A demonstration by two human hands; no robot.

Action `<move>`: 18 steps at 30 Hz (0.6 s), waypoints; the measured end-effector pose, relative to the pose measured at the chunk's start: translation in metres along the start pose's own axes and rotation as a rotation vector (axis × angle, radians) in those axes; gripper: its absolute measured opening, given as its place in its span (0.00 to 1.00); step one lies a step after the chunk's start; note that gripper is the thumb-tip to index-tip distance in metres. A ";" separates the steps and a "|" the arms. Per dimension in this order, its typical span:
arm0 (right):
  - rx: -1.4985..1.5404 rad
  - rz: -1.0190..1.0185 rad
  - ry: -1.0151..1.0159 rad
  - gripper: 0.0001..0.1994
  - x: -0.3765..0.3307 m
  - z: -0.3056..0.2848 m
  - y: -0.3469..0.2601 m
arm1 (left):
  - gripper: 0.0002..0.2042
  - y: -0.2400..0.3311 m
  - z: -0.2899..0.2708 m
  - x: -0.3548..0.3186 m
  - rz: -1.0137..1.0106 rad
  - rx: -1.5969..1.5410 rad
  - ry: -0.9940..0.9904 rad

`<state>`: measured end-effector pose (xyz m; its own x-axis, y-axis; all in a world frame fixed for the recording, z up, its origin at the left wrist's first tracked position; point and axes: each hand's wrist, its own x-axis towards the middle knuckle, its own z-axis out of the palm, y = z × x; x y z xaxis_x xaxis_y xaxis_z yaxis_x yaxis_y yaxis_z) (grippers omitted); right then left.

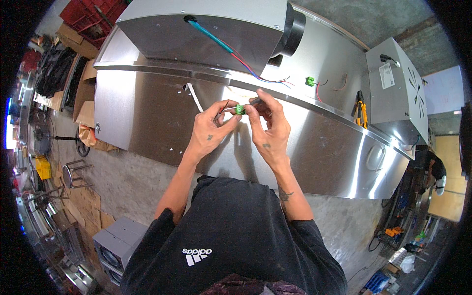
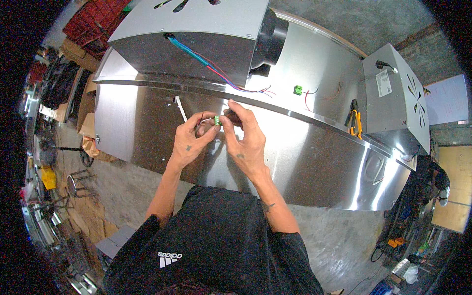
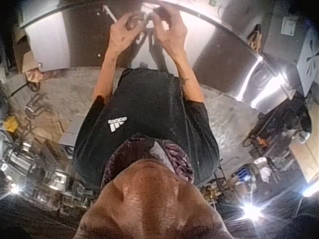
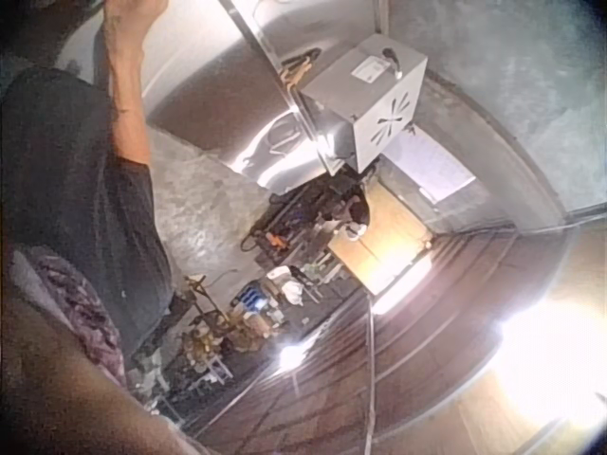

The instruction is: The person strips insulation from several colored wires using pliers, then inserts the exposed ends into green terminal blocks and tightens the screws with a screwdriver. The person repeats this process for multiple wires, securing each connection on a stainless steel workbench.

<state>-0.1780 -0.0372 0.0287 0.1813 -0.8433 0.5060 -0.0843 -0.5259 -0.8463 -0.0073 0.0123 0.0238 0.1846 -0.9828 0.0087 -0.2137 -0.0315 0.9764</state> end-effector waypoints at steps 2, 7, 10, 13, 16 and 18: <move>-0.020 -0.031 -0.021 0.24 0.001 0.000 0.001 | 0.19 -0.002 0.001 0.000 0.023 0.015 0.010; -0.105 -0.095 -0.128 0.25 0.004 -0.008 0.001 | 0.19 -0.005 0.000 0.000 0.059 0.074 0.011; -0.117 -0.109 -0.135 0.24 0.005 -0.009 0.002 | 0.19 -0.002 0.000 0.000 0.048 0.081 0.004; -0.051 -0.112 -0.164 0.23 0.005 -0.011 0.006 | 0.19 -0.004 0.001 0.000 0.035 0.080 -0.003; -0.062 -0.148 -0.191 0.23 0.006 -0.012 0.010 | 0.18 -0.006 0.003 0.000 0.048 0.083 0.019; -0.023 -0.132 -0.191 0.24 0.007 -0.012 0.008 | 0.18 -0.007 0.004 0.000 0.072 0.080 0.037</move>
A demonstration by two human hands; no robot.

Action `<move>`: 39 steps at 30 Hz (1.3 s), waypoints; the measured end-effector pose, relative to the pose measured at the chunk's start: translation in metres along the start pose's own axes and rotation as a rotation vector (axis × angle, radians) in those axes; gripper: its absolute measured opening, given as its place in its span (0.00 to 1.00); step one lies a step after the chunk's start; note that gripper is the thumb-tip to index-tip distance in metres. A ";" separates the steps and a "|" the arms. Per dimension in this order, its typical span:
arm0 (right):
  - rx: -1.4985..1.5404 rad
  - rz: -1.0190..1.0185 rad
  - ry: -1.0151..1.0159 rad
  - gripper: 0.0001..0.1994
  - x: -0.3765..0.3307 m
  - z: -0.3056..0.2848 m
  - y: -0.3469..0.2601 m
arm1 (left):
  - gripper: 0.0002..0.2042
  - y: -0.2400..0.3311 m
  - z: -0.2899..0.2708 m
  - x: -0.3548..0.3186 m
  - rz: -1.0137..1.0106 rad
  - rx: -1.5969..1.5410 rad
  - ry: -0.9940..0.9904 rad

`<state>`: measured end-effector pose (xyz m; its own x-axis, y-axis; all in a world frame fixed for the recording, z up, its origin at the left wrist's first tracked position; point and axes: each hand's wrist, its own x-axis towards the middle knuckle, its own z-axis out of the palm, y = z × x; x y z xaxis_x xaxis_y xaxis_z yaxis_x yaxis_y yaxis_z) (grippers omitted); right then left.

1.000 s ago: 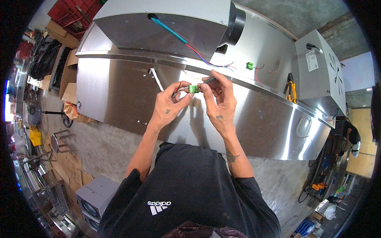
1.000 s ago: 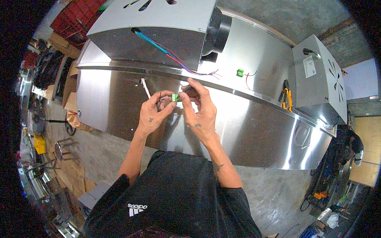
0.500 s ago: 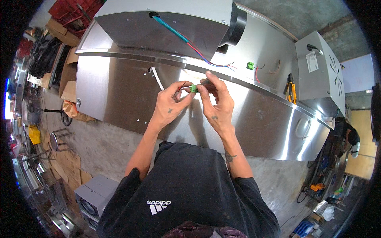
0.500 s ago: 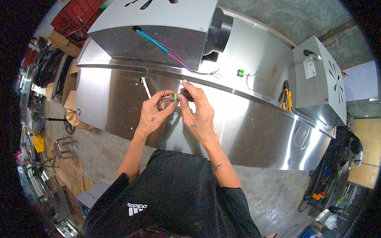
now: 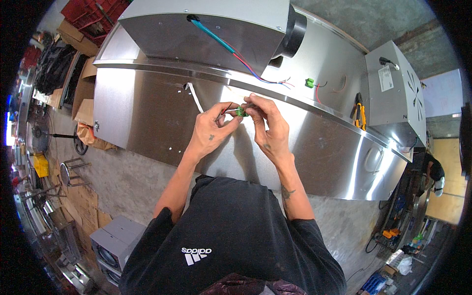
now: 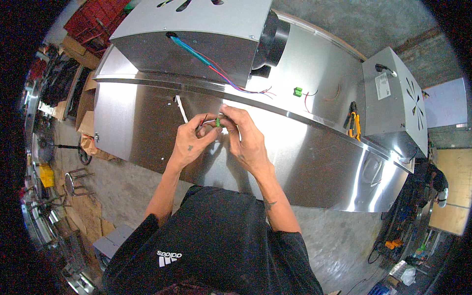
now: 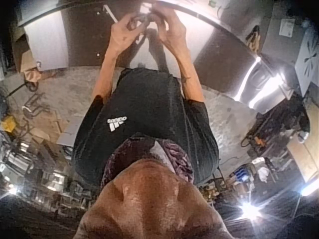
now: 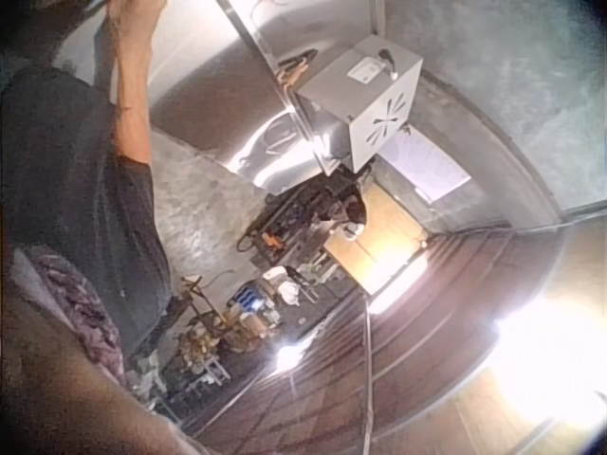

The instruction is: The person strips insulation from several colored wires using pliers, then inserts the exposed ends into green terminal blocks and tightens the screws with a screwdriver. The person repeats this process for multiple wires, securing each connection on a stainless steel workbench.

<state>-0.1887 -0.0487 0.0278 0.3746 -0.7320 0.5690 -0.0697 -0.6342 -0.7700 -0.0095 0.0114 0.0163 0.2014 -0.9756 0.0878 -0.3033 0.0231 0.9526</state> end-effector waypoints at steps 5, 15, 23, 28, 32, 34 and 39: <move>-0.009 -0.027 -0.057 0.24 0.001 -0.005 0.001 | 0.19 0.003 -0.002 0.001 -0.032 0.033 -0.049; -0.114 0.016 -0.097 0.19 0.011 -0.013 -0.013 | 0.18 0.007 -0.005 -0.002 -0.003 0.055 -0.054; -0.449 0.023 -0.348 0.12 0.024 -0.046 -0.023 | 0.18 -0.001 -0.004 -0.001 0.105 0.111 -0.014; -0.650 -0.064 -0.428 0.09 0.031 -0.054 -0.027 | 0.19 -0.001 -0.007 -0.004 0.051 0.120 -0.052; -0.607 -0.136 -0.454 0.10 0.032 -0.052 -0.023 | 0.19 0.002 -0.007 -0.003 0.030 0.139 -0.052; -0.615 -0.124 -0.486 0.11 0.033 -0.051 -0.025 | 0.18 0.000 -0.005 -0.002 0.118 0.141 -0.023; -0.623 -0.135 -0.542 0.10 0.035 -0.053 -0.027 | 0.19 -0.004 -0.005 -0.001 0.167 0.148 -0.032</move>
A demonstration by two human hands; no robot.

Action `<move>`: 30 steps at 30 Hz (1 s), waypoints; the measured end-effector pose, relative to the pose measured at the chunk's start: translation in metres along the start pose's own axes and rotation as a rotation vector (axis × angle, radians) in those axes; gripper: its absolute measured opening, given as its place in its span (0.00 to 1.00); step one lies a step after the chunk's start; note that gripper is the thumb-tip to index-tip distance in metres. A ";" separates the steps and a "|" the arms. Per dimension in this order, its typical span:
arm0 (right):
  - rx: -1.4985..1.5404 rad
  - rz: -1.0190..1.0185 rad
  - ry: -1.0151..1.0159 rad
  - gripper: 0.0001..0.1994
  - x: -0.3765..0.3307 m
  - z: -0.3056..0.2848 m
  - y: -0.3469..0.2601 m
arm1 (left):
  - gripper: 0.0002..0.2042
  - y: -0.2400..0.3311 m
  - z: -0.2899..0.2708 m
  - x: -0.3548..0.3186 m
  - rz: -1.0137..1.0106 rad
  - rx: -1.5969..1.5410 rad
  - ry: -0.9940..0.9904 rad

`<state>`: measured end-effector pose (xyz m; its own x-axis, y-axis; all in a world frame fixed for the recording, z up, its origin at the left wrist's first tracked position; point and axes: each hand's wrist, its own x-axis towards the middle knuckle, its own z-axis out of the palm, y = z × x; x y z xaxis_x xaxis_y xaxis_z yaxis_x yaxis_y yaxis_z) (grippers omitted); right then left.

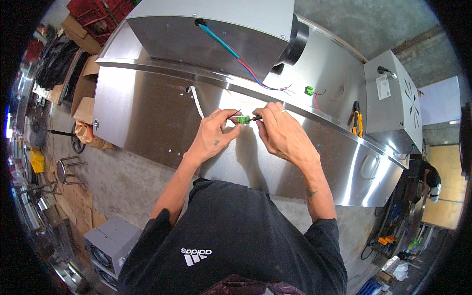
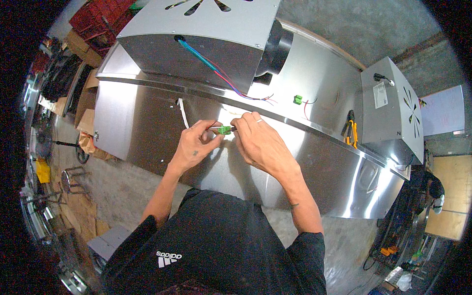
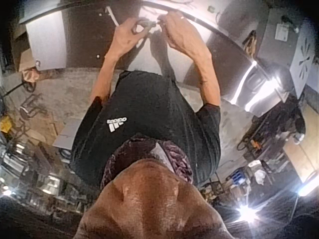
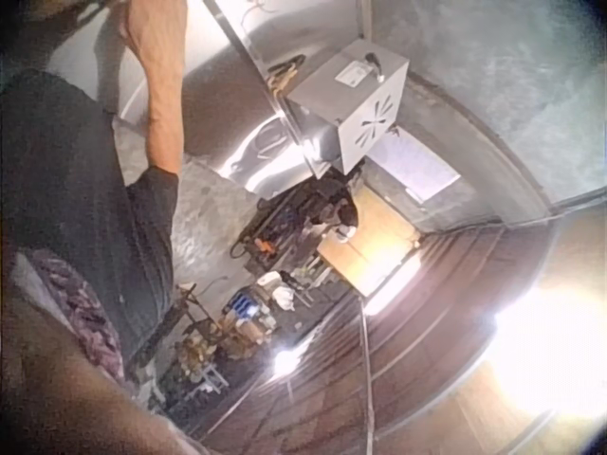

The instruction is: The person strips insulation from several colored wires using pliers, then inserts the exposed ends into green terminal blocks and tightens the screws with a screwdriver. The person repeats this process for multiple wires, securing each connection on a stainless steel workbench.

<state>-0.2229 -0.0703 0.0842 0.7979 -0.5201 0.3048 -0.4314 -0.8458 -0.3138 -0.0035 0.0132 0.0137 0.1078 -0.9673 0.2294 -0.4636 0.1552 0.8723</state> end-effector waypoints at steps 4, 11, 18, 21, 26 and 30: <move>-0.031 0.021 -0.109 0.09 -0.004 0.001 0.005 | 0.20 0.002 -0.003 -0.002 -0.020 0.015 -0.025; 0.016 0.055 -0.086 0.09 0.006 -0.006 -0.009 | 0.18 0.001 0.001 -0.003 -0.020 -0.009 -0.019; -0.050 0.024 -0.060 0.10 0.007 -0.006 -0.010 | 0.19 0.003 0.003 -0.002 -0.009 -0.011 -0.012; -0.021 0.059 -0.096 0.09 0.008 -0.008 -0.013 | 0.19 0.003 0.004 -0.002 -0.031 -0.022 -0.006; -0.063 0.060 -0.092 0.08 0.000 0.001 -0.002 | 0.18 0.003 0.003 -0.001 -0.019 -0.046 0.012; -0.081 0.023 -0.053 0.08 0.001 0.001 -0.004 | 0.18 0.003 0.002 -0.001 -0.019 -0.020 0.007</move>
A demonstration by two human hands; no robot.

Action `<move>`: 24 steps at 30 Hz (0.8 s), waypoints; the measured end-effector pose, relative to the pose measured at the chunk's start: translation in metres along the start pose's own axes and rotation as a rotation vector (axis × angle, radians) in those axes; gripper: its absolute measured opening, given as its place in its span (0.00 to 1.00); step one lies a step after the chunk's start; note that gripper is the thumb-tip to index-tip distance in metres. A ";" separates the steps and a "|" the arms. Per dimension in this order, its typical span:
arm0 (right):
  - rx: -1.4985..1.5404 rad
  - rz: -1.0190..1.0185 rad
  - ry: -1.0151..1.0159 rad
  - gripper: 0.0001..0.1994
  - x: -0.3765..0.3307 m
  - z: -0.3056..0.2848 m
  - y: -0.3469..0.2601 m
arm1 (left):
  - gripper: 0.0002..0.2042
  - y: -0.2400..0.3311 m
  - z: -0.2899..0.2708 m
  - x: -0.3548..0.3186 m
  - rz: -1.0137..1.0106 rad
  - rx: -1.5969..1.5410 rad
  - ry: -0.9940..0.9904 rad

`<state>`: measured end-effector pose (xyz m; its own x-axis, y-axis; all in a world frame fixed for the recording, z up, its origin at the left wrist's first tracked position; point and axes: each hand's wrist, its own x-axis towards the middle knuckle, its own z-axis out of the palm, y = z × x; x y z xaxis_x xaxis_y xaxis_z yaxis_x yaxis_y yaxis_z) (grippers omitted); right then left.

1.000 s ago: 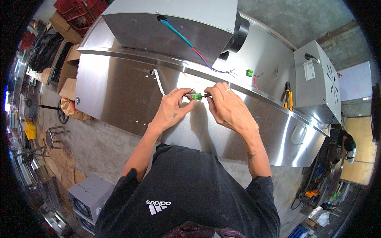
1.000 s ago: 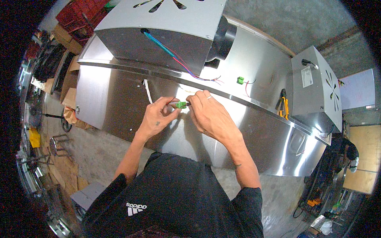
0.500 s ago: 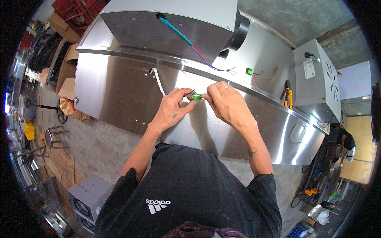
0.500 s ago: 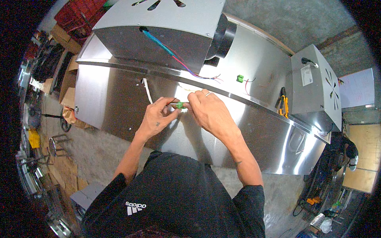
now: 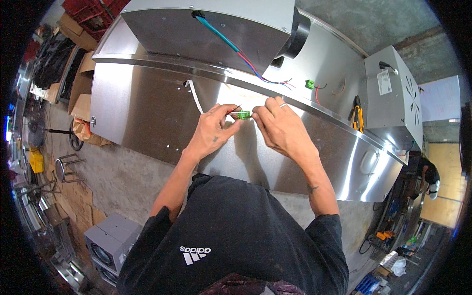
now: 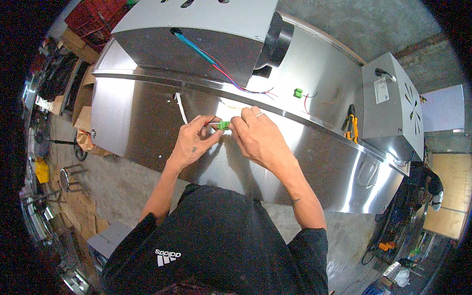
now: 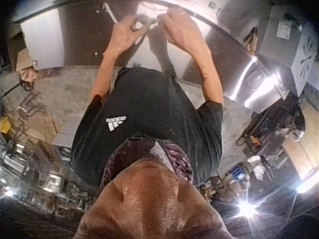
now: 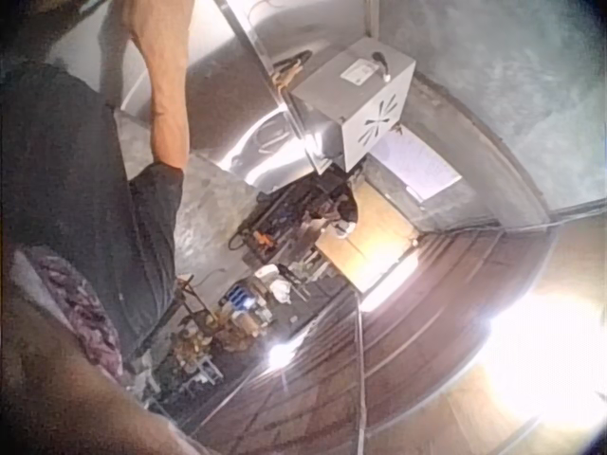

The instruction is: The person strips insulation from several colored wires using pliers, then inserts the exposed ends into green terminal blocks and tightens the screws with a screwdriver. The person repeats this process for multiple wires, securing each connection on a stainless steel workbench.

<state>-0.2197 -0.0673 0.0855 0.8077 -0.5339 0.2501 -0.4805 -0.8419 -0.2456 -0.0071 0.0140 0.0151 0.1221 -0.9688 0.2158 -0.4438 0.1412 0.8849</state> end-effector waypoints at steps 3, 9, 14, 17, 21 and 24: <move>0.048 0.009 0.005 0.08 0.001 -0.005 -0.005 | 0.18 -0.001 0.002 0.000 0.019 0.011 0.009; 0.031 0.012 -0.048 0.08 -0.003 0.005 0.009 | 0.19 -0.002 0.001 -0.001 0.044 0.034 -0.035; 0.012 -0.030 0.024 0.09 0.001 -0.001 -0.003 | 0.20 -0.002 -0.001 -0.003 0.046 0.075 -0.062; 0.073 0.041 -0.026 0.09 0.000 -0.002 -0.002 | 0.20 -0.001 -0.001 -0.003 -0.003 0.053 -0.078; 0.027 0.021 -0.052 0.09 -0.003 0.004 0.006 | 0.19 0.000 -0.001 -0.002 0.020 0.058 -0.085; -0.001 -0.011 -0.016 0.09 -0.001 0.003 0.003 | 0.19 0.001 0.000 -0.002 0.004 0.053 -0.055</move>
<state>-0.2205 -0.0688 0.0822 0.8181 -0.5236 0.2380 -0.4719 -0.8476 -0.2425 -0.0078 0.0163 0.0157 0.0719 -0.9782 0.1947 -0.4909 0.1352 0.8607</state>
